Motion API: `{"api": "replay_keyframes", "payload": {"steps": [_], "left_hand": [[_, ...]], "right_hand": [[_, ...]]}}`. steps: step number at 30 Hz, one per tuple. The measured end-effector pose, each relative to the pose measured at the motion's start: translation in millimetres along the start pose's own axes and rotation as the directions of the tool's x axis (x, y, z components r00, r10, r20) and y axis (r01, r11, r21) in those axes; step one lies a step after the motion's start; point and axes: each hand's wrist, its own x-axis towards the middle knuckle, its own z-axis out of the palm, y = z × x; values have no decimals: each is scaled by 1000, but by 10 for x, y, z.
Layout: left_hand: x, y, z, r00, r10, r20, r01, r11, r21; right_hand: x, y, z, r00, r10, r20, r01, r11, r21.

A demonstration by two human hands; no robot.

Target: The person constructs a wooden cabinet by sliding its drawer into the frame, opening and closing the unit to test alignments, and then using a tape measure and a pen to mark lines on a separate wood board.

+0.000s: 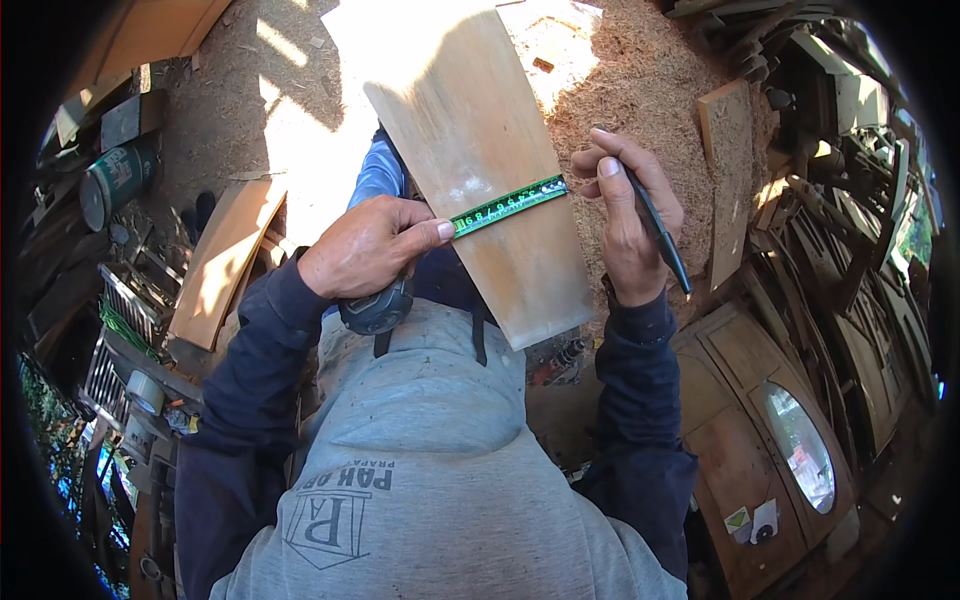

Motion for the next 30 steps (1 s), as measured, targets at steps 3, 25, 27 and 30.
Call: {"api": "replay_keyframes", "payload": {"steps": [3, 25, 27, 30], "left_hand": [[15, -18, -17, 1000, -6, 21, 6, 1000, 7], [20, -16, -29, 999, -16, 46, 17, 999, -30], [17, -14, -33, 999, -19, 47, 20, 999, -26], [17, 0, -49, 998, -27, 55, 28, 999, -21]], "right_hand": [[-43, 113, 2, 1000, -23, 2, 23, 999, -25], [48, -53, -100, 974, 43, 223, -30, 998, -60], [47, -47, -73, 976, 22, 216, -9, 998, -61], [75, -68, -67, 980, -6, 201, 20, 998, -67]]}}
